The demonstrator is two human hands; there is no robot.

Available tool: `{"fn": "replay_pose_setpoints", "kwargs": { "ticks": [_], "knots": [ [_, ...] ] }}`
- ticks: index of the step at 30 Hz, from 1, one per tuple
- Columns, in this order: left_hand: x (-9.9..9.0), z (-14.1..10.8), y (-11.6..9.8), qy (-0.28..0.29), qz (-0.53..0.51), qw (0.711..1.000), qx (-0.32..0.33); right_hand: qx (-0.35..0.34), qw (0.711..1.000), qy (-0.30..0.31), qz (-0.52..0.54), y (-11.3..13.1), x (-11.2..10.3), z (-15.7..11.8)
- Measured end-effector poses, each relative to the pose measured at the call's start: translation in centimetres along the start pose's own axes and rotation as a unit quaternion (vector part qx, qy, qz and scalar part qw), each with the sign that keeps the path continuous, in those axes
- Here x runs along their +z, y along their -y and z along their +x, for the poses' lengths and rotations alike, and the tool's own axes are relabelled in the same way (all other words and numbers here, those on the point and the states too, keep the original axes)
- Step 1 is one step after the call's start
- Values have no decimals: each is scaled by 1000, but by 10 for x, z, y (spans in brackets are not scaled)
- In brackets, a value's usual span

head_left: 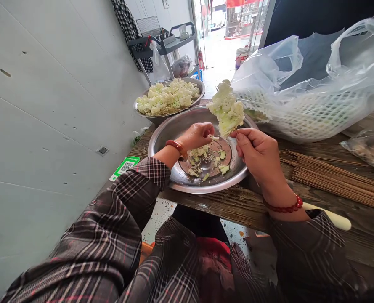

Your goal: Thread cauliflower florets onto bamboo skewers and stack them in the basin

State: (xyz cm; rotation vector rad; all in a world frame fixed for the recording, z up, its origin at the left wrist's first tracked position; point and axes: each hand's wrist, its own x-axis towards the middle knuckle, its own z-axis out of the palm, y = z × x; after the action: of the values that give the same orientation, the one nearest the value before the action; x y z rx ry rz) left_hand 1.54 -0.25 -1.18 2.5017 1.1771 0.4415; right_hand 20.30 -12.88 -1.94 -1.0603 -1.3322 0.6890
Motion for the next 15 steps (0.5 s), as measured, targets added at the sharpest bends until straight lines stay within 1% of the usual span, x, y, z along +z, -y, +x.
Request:
{"fn": "replay_pose_setpoints", "kwargs": {
  "ticks": [2, 5, 7, 9, 13, 15],
  "knots": [
    [-3, -3, -1, 21, -14, 1000, -3, 3, 1000, -2, -1, 0, 0, 0],
    [-1, -9, -5, 82, 47, 995, 22, 9, 1000, -3, -3, 2, 0, -1],
    [3, -11, -9, 108, 96, 988, 59, 12, 1000, -5, -4, 4, 0, -1],
    [7, -11, -13, 121, 118, 980, 108, 11, 1000, -7, -8, 5, 0, -1],
    [14, -11, -18, 161, 97, 960, 209, 11, 1000, -6, -23, 5, -1, -2],
    [18, -12, -20, 189, 108, 949, 228, 9, 1000, -9, -27, 5, -1, -2]
  ]
}}
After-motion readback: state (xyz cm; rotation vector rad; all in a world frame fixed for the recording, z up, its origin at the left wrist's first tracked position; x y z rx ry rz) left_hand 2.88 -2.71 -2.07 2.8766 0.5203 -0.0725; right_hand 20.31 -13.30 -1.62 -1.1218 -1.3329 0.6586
